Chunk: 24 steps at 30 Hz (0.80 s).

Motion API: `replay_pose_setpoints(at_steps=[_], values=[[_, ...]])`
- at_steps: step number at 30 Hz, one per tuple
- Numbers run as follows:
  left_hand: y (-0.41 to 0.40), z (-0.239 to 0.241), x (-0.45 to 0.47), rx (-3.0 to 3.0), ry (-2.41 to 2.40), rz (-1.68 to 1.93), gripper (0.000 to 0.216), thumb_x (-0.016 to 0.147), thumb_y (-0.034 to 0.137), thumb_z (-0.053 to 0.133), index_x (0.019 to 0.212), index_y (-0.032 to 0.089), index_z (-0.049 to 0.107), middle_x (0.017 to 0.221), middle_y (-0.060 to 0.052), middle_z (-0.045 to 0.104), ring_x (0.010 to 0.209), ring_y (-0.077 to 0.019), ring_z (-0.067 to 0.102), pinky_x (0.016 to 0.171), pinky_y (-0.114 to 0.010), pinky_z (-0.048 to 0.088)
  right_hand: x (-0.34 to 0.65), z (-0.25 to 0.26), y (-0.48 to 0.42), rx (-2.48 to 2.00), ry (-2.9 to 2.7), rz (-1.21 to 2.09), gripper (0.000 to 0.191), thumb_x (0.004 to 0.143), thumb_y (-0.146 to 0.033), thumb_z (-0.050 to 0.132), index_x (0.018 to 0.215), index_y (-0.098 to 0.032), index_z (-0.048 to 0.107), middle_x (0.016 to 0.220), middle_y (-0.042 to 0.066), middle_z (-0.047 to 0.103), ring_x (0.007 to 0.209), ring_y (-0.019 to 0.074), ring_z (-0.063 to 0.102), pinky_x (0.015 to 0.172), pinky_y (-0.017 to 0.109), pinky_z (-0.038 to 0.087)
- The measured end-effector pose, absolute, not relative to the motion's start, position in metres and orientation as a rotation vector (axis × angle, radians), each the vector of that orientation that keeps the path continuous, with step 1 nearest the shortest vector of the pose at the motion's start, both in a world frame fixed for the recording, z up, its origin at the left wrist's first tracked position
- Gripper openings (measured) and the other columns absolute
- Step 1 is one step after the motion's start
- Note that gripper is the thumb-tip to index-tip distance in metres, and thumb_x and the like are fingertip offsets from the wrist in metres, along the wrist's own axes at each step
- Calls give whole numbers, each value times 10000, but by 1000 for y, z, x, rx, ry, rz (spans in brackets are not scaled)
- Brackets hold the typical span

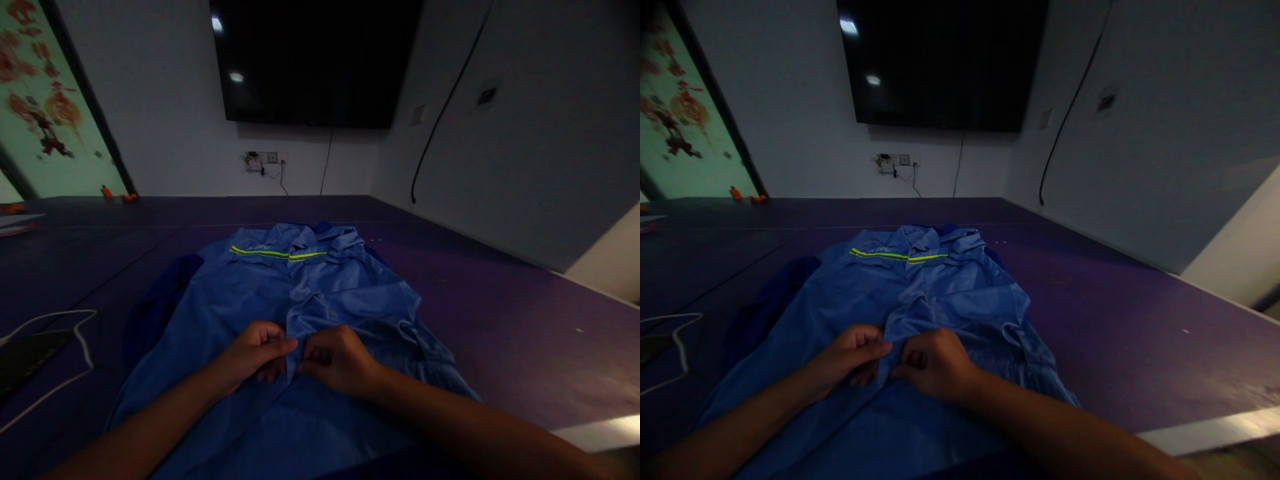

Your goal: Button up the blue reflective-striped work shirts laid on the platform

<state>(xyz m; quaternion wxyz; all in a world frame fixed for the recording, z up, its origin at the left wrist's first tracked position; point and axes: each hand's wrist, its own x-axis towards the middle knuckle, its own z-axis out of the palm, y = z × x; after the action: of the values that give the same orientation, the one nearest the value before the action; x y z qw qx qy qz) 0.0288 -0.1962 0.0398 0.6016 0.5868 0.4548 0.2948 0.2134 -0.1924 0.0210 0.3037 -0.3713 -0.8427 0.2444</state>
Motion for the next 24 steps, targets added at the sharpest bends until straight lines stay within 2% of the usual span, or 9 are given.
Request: replay_pose_setpoints(at_steps=[7, 10, 12, 15, 18, 20, 22, 24], values=[[-196, 40, 26, 1408, 930, 636, 459, 630, 582, 606, 582, 133, 522, 447, 30, 504, 340, -35, 356, 353, -174, 232, 217, 28, -197, -881, -2232, 573, 396, 670, -533, 629, 585, -151, 571, 485, -22, 541, 422, 72, 487, 399, 169, 300], [-199, 42, 25, 1455, 886, 602, 491, 617, 611, 604, 688, 127, 562, 488, 33, 508, 376, -39, 360, 379, -176, 238, 219, 32, -200, -849, -2254, 567, 449, 630, -590, 625, 567, -154, 541, 480, -23, 528, 424, 76, 489, 404, 176, 301], [-201, 44, 24, 1514, 881, 583, 507, 574, 594, 651, 761, 128, 579, 535, 38, 509, 436, -48, 387, 424, -176, 274, 220, 34, -203, -854, -2282, 512, 421, 619, -561, 641, 563, -160, 529, 483, -27, 526, 428, 76, 487, 413, 182, 297], [-205, 48, 24, 1646, 880, 522, 543, 473, 531, 743, 821, 145, 586, 601, 45, 496, 530, -68, 417, 487, -179, 317, 219, 36, -205, -892, -2313, 373, 274, 647, -385, 622, 536, -170, 495, 468, -36, 500, 418, 71, 451, 418, 194, 268], [-211, 51, 27, 1860, 904, 459, 627, 421, 457, 789, 942, 183, 570, 685, 34, 518, 589, -97, 448, 510, -189, 342, 219, 37, -205, -908, -2294, 301, 152, 612, -238, 559, 515, -173, 462, 455, -42, 459, 401, 65, 396, 409, 203, 226], [-217, 50, 30, 2048, 984, 447, 642, 454, 397, 791, 1014, 207, 540, 735, 20, 547, 639, -127, 483, 553, -210, 369, 219, 36, -203, -906, -2255, 305, 111, 602, -209, 530, 527, -173, 457, 469, -42, 446, 416, 66, 395, 418, 201, 230], [-223, 48, 33, 2207, 1087, 460, 600, 552, 314, 745, 1089, 224, 492, 809, -5, 587, 718, -167, 525, 642, -250, 400, 220, 38, -201, -909, -2200, 281, 117, 616, -208, 516, 534, -175, 440, 485, -39, 432, 441, 71, 401, 438, 201, 249], [-228, 47, 36, 2310, 1110, 506, 563, 657, 186, 632, 1176, 250, 425, 986, -40, 601, 867, -201, 545, 774, -294, 401, 221, 42, -199, -906, -2139, 223, 128, 625, -208, 513, 541, -179, 421, 501, -36, 420, 461, 78, 396, 455, 205, 263]])
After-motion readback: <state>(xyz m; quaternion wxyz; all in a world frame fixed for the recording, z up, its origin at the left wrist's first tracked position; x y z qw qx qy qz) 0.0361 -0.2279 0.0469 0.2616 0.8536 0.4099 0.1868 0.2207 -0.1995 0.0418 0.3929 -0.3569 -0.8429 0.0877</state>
